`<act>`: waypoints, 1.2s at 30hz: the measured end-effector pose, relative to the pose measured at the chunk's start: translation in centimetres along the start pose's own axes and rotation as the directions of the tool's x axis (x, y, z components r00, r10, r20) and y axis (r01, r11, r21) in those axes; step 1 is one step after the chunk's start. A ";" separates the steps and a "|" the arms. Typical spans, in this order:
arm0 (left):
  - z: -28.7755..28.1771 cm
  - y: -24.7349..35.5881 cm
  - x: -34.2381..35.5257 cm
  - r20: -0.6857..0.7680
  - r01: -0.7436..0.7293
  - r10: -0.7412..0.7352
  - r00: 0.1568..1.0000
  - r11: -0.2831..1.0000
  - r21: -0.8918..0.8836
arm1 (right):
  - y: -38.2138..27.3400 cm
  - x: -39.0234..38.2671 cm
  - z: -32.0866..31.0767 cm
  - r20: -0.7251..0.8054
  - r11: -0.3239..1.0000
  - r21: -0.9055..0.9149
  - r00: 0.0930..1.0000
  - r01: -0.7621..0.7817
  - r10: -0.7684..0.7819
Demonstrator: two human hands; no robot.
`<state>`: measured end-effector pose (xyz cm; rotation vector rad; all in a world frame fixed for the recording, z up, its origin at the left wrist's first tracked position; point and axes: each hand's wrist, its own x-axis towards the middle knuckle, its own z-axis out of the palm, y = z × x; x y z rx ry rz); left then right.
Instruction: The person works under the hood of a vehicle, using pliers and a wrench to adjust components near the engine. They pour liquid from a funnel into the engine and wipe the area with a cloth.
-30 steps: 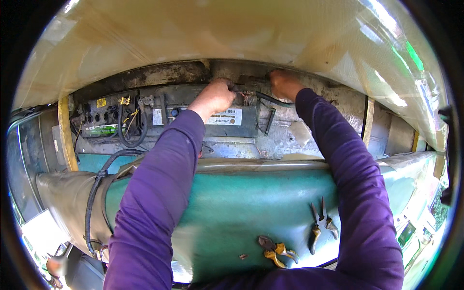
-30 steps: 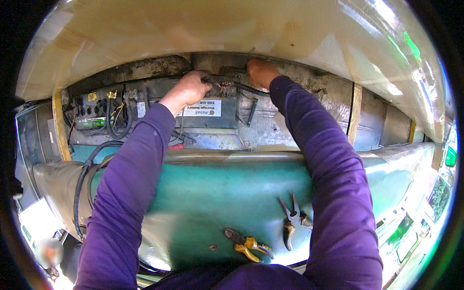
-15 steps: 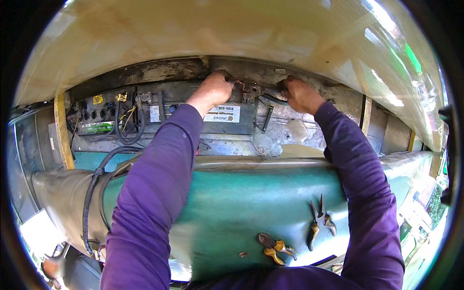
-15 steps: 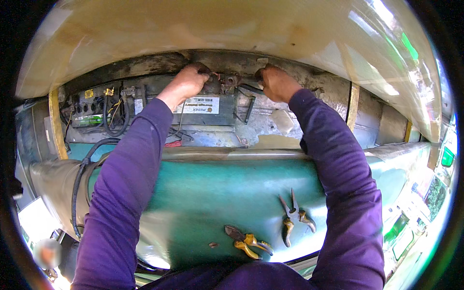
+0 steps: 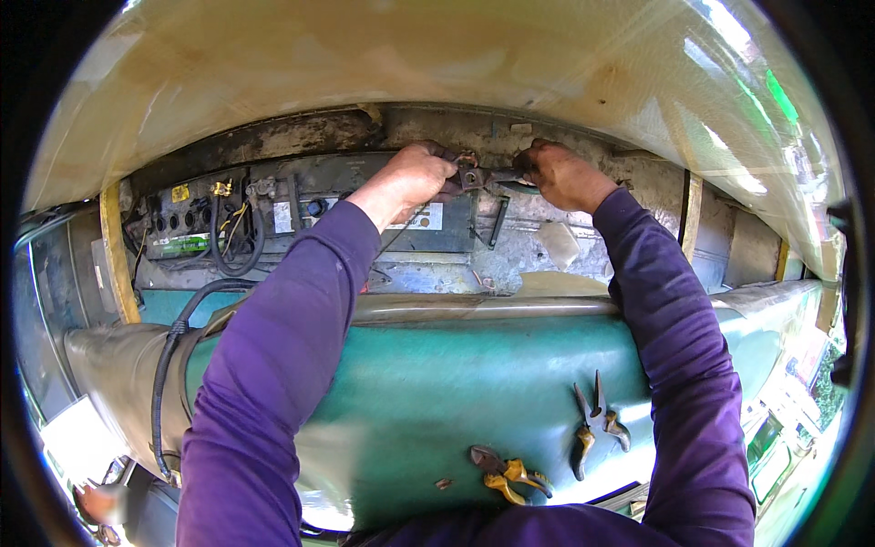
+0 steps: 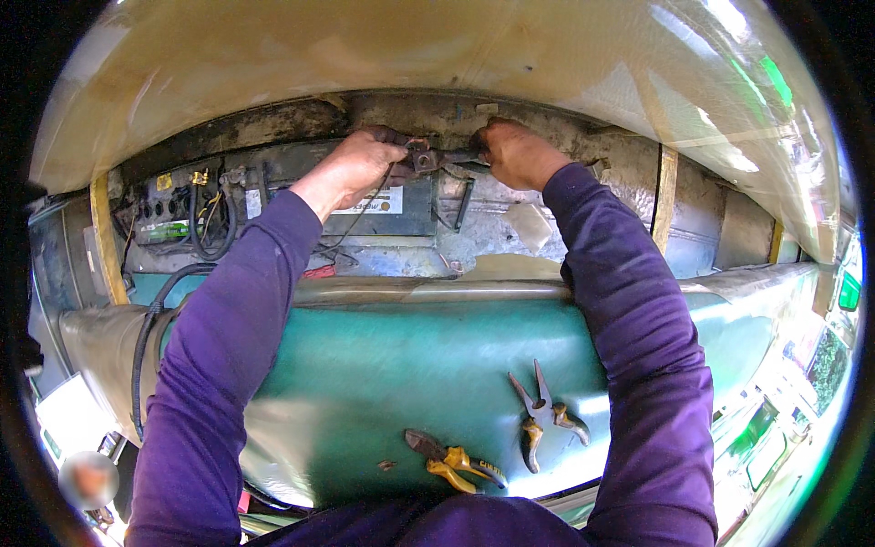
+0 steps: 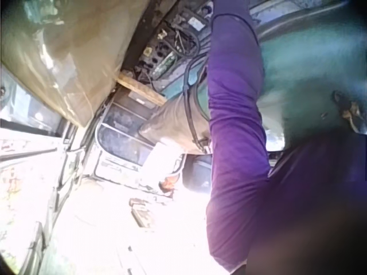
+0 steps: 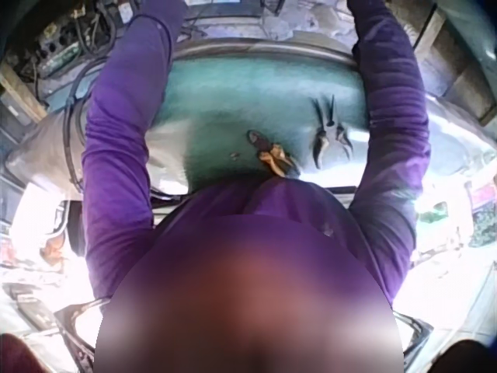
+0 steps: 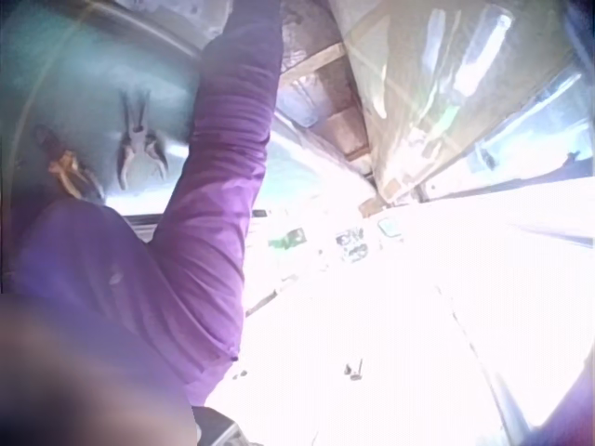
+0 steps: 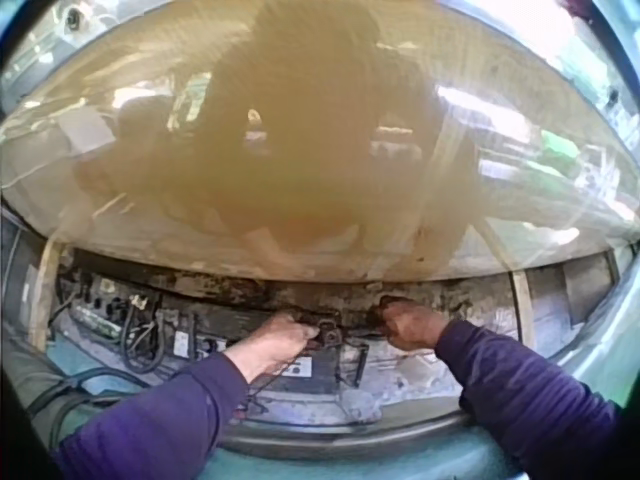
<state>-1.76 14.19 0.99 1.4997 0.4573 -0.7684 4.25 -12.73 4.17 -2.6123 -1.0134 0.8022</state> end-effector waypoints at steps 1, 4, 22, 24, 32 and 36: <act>0.3 0.2 -0.3 0.010 0.004 -0.003 1.000 0.994 -0.113 | -0.2 0.0 -0.4 0.016 1.000 -0.004 1.000 0.004 -0.004; 0.9 0.6 -0.6 0.055 0.012 0.008 0.998 0.937 -0.350 | -1.4 -0.1 -2.1 0.056 0.998 -0.042 0.997 -0.050 0.052; 0.5 1.1 -0.4 0.195 0.119 -0.044 0.980 0.911 -0.394 | -5.8 1.9 -2.5 0.055 0.967 0.251 0.998 -0.045 0.033; 0.3 1.0 -0.2 0.198 0.126 -0.056 0.979 0.923 -0.363 | -6.0 2.0 -2.5 -0.027 0.988 0.156 1.000 -0.001 0.006; 0.5 1.5 -0.8 0.210 0.093 -0.006 0.978 0.909 -0.406 | -4.9 2.3 -1.8 -0.005 0.990 0.106 0.996 -0.092 0.093; 1.1 1.9 -1.5 0.154 0.024 0.039 0.987 0.923 -0.384 | -3.3 2.7 -1.2 0.113 0.944 0.320 0.993 -0.079 0.045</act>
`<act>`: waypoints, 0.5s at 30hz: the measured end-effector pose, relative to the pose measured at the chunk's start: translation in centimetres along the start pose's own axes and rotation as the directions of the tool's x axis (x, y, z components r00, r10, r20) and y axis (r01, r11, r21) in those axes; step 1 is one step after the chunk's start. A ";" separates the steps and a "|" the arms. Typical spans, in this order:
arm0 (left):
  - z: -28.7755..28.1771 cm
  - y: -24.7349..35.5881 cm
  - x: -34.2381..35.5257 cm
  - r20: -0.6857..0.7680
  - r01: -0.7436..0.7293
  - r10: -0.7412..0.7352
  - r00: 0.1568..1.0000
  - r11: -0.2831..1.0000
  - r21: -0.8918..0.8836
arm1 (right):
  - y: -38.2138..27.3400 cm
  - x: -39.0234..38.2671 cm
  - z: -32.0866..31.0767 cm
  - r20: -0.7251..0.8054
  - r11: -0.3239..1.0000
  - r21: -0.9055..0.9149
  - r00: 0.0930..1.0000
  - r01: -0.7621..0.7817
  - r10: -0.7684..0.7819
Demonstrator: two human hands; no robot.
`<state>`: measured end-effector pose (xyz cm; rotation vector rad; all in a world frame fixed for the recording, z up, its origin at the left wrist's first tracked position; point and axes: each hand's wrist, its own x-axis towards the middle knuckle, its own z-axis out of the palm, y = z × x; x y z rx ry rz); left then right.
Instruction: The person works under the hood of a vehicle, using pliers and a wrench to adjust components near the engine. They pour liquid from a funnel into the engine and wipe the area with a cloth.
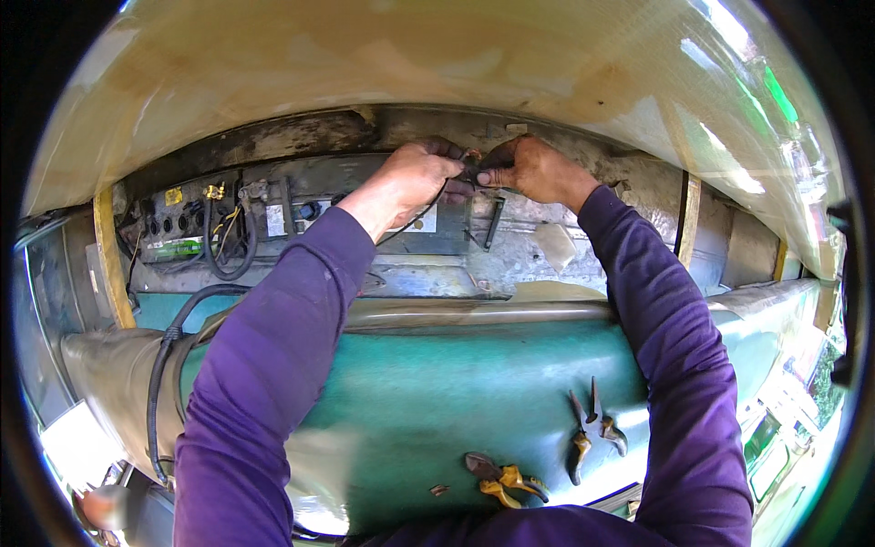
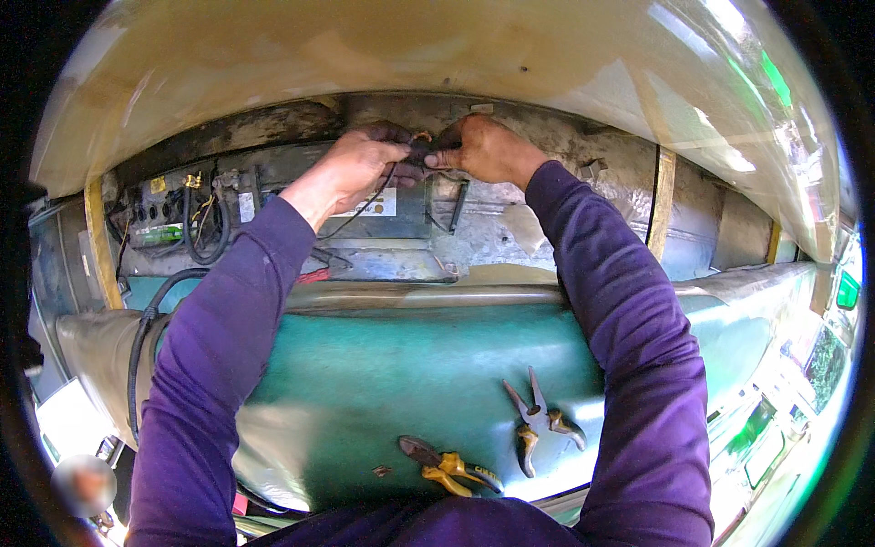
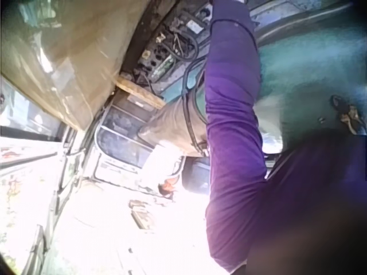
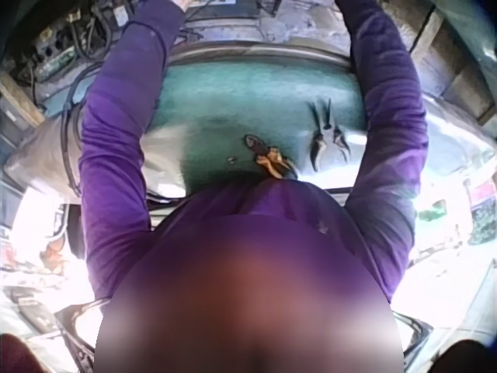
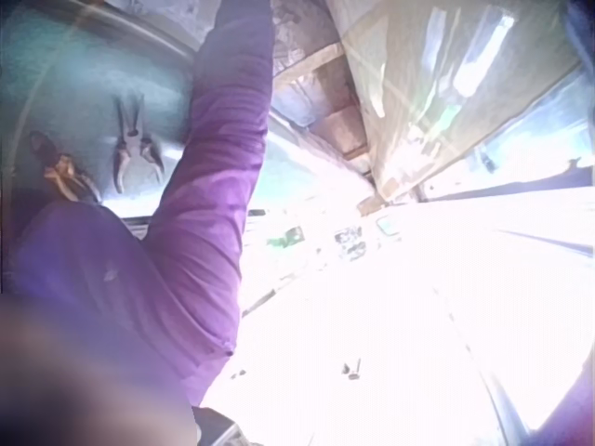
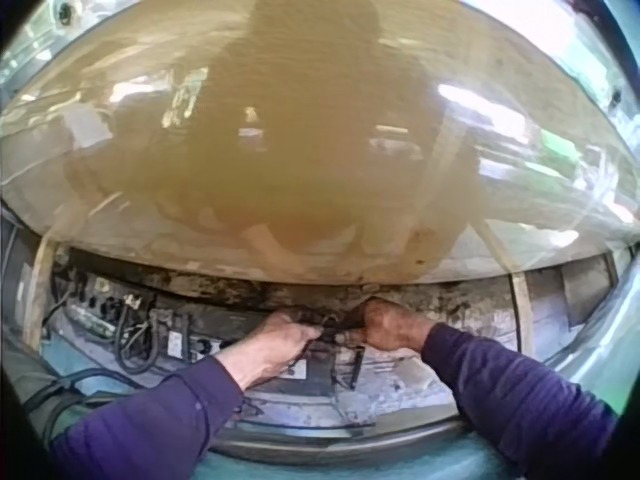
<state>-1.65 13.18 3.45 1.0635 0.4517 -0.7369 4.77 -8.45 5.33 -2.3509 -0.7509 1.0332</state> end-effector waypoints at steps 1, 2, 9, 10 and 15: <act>0.1 0.1 -0.1 0.004 -0.010 0.010 1.000 1.000 0.015 | 0.3 0.1 0.1 -0.006 1.000 0.007 1.000 0.002 -0.002; 0.1 0.2 -0.3 0.001 -0.009 0.009 1.000 0.999 0.032 | 0.5 0.2 0.1 -0.005 1.000 0.013 1.000 0.005 -0.005; -1.2 1.0 -0.5 -0.074 -0.083 0.201 0.977 0.672 0.736 | 0.7 0.1 0.9 -0.101 0.994 0.076 0.993 0.074 -0.066; -1.3 0.9 -0.3 -0.041 -0.106 0.236 0.971 0.578 0.809 | 0.6 0.1 1.0 -0.133 0.991 0.096 0.988 0.096 -0.083; -1.9 0.3 0.6 0.154 -0.275 0.305 0.940 0.406 0.871 | 0.4 0.5 1.1 -0.044 0.986 0.150 0.997 0.067 -0.061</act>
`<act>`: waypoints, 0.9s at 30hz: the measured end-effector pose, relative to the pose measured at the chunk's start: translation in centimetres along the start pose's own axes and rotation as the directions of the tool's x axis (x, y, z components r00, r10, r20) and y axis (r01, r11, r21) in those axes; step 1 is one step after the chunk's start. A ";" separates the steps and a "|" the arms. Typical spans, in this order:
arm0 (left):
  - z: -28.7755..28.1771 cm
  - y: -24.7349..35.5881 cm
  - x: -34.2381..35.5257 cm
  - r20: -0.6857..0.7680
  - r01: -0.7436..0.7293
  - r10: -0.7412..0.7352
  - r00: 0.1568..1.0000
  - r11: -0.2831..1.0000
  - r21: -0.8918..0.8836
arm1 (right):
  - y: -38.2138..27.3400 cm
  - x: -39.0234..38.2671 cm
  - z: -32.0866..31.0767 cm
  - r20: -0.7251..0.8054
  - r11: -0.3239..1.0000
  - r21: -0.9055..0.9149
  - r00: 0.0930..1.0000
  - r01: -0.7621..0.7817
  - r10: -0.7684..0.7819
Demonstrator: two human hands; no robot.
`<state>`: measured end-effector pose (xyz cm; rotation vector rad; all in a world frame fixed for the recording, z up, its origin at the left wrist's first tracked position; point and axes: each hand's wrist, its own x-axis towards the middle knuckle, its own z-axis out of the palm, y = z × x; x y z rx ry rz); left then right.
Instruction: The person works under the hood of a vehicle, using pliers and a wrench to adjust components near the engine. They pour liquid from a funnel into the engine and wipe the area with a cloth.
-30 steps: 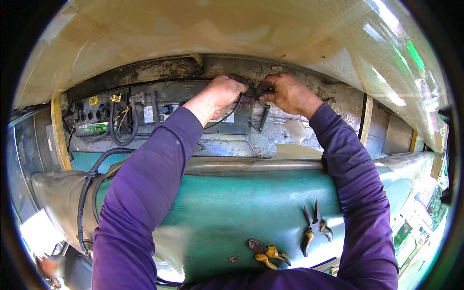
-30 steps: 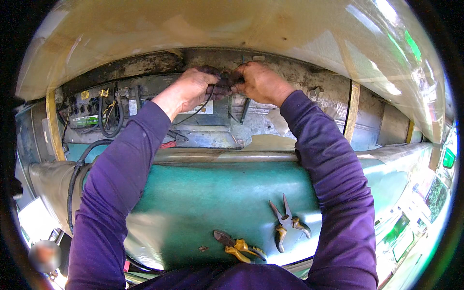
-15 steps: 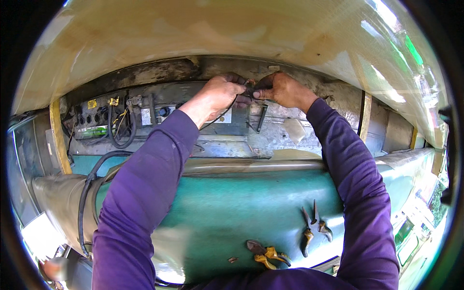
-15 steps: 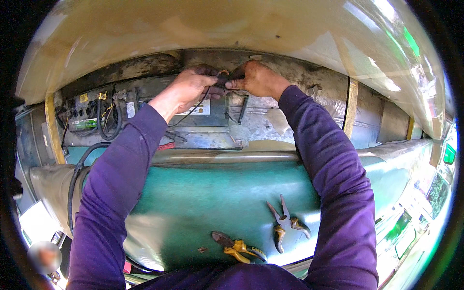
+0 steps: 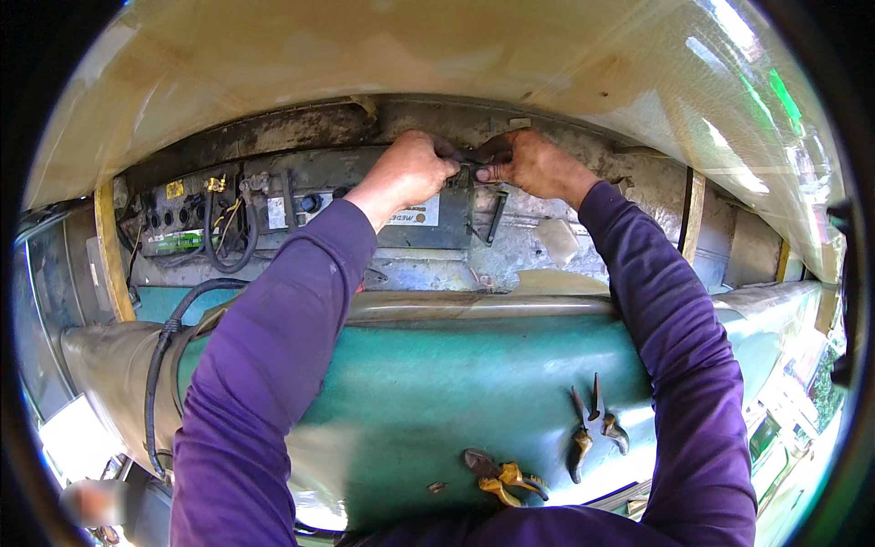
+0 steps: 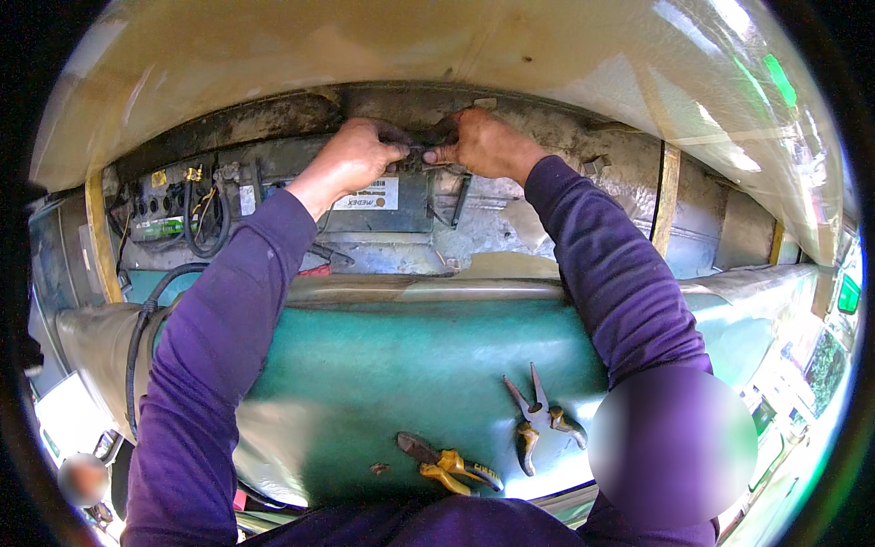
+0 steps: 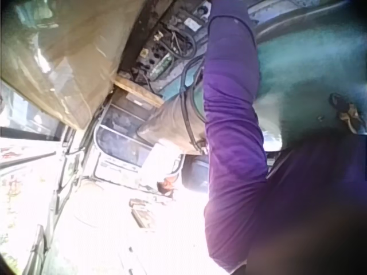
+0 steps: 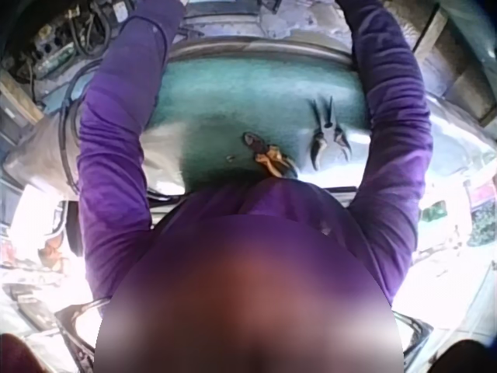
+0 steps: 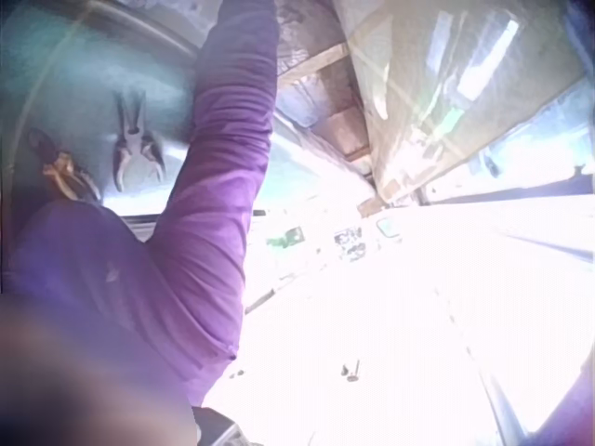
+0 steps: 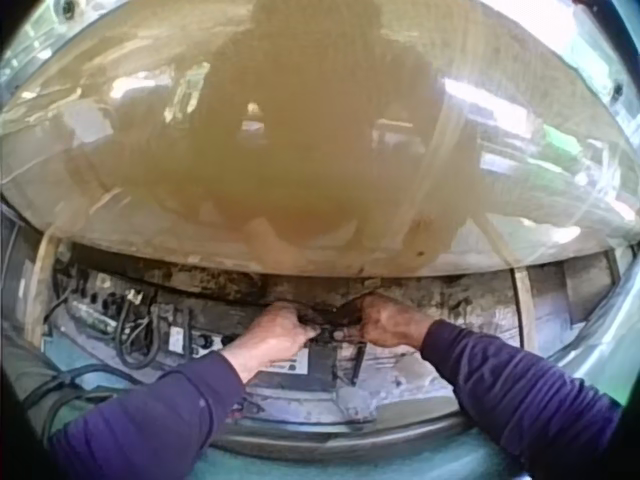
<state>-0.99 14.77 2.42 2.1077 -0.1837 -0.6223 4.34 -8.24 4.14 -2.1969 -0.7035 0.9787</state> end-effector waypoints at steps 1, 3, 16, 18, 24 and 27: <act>0.2 0.0 0.0 0.002 0.062 -0.062 0.998 0.996 -0.059 | -0.1 0.0 -0.1 0.007 1.000 -0.022 1.000 -0.010 0.010; 0.3 0.2 0.0 0.013 0.182 -0.183 0.983 0.968 -0.173 | -0.4 0.1 -0.2 0.060 0.993 -0.108 0.997 -0.038 0.045; -0.6 1.5 -0.4 0.044 0.111 -0.107 0.993 0.990 -0.085 | -0.3 1.0 0.1 0.020 0.974 -0.206 0.995 -0.092 0.098; -0.5 1.7 -0.6 0.083 0.091 -0.088 0.993 0.995 -0.040 | 0.0 1.2 0.1 -0.004 0.976 -0.192 0.994 -0.107 0.108; -0.6 2.8 -1.1 0.094 0.059 -0.065 0.993 0.996 0.065 | 0.1 1.2 -0.5 0.034 0.974 -0.109 0.978 -0.200 0.204; -0.5 3.0 -0.9 0.083 0.089 -0.095 0.992 0.993 0.079 | -0.1 1.2 -0.6 0.052 0.980 -0.065 0.981 -0.186 0.189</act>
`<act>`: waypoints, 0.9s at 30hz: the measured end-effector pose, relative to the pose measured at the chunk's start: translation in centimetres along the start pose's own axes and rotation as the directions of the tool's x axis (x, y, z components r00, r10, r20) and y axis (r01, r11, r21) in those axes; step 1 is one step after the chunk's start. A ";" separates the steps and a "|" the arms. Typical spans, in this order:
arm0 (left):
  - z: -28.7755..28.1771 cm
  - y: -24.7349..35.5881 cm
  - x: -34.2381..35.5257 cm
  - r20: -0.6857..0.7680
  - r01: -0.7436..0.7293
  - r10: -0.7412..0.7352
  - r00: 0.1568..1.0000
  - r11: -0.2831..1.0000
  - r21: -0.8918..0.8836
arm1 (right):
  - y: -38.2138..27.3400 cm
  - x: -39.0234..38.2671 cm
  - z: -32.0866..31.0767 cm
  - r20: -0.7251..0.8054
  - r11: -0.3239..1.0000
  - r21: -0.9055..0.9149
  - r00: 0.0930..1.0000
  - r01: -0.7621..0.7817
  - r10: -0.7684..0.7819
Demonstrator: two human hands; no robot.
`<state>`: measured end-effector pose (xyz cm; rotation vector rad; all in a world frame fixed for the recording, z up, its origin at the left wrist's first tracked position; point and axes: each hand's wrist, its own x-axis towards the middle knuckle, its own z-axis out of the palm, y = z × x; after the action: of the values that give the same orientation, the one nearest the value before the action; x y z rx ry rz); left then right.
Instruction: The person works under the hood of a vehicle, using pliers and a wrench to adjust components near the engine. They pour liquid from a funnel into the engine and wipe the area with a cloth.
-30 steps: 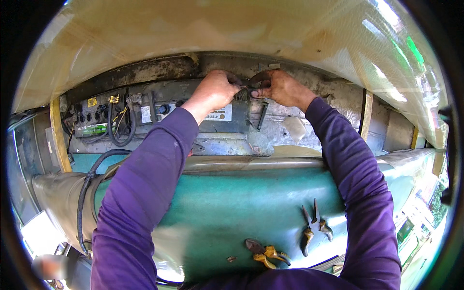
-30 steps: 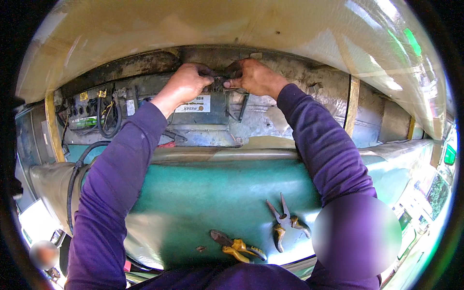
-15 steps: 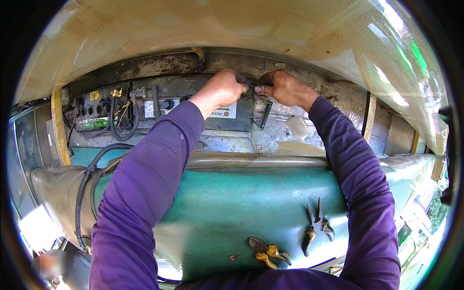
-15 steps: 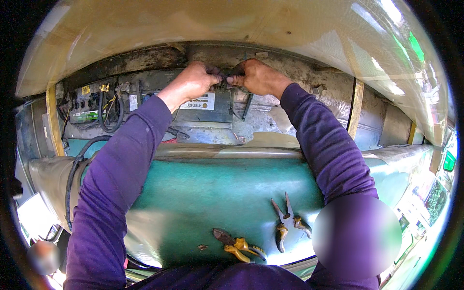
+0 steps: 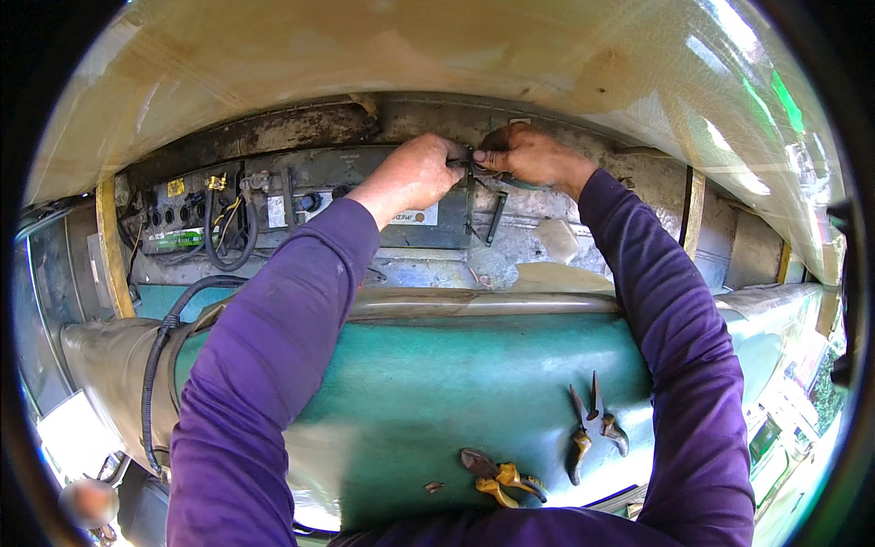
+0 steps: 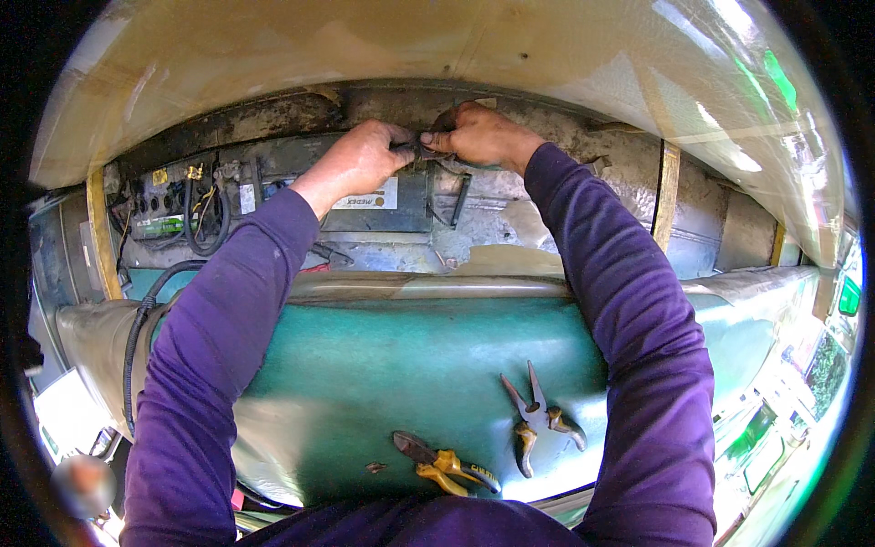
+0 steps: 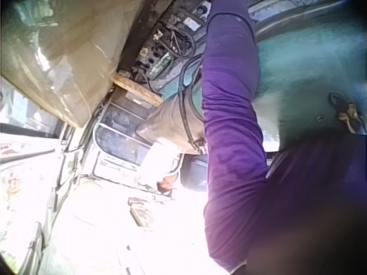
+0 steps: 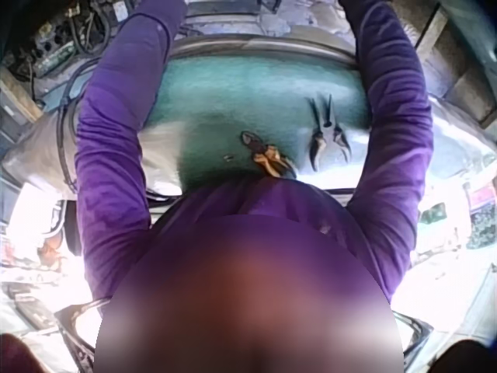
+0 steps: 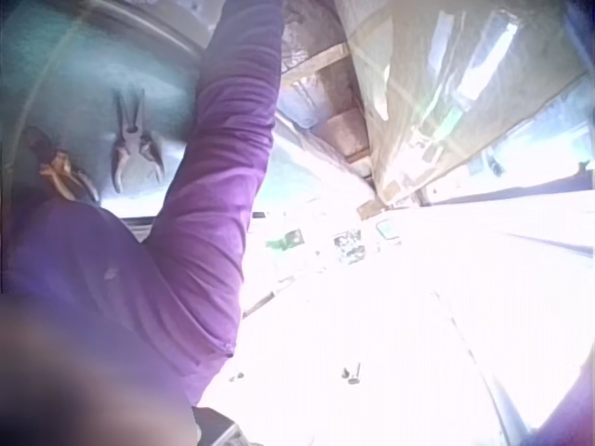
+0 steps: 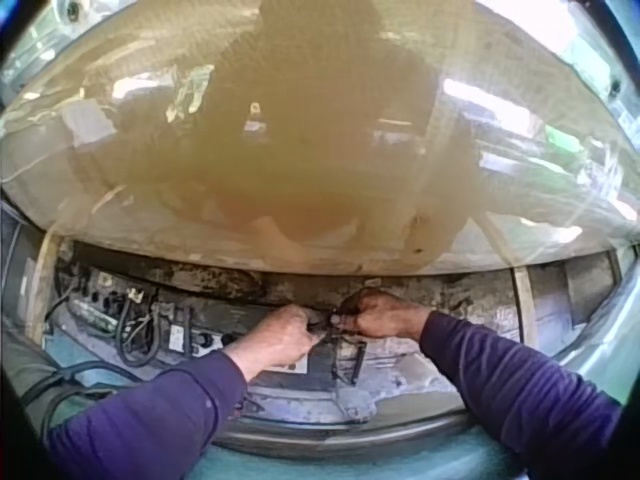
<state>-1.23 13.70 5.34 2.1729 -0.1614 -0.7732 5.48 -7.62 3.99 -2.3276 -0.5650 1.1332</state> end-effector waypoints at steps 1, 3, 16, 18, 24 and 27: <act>0.1 -0.1 0.1 -0.010 -0.008 0.008 1.000 1.000 -0.019 | 0.0 0.0 0.0 0.012 0.999 0.039 1.000 -0.002 0.002; 0.2 -0.3 0.3 -0.022 -0.010 0.009 1.000 0.999 -0.045 | -0.2 -0.1 0.1 -0.019 0.999 -0.020 0.999 0.035 -0.036; 2.3 -2.0 1.2 0.187 0.229 -0.135 0.973 0.667 -0.709 | -1.0 -0.6 -0.4 -0.025 0.990 -0.096 0.994 0.108 -0.111; 2.4 -2.0 1.1 0.290 0.340 -0.179 0.940 0.443 -0.830 | -1.0 -0.6 -0.4 -0.005 0.992 -0.089 0.996 0.091 -0.092; 2.5 -1.7 1.2 0.339 0.393 -0.230 0.912 0.265 -0.880 | -1.1 -0.3 -0.4 0.008 0.995 -0.051 0.997 0.081 -0.080; 2.4 -2.0 1.5 0.353 0.408 -0.232 0.906 0.264 -0.874 | -0.9 -0.3 -0.3 0.013 0.994 -0.073 0.997 0.080 -0.079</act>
<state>-1.72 12.91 2.04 0.9624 0.5863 -0.9334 5.40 -7.14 4.87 -2.3403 -0.7080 1.1061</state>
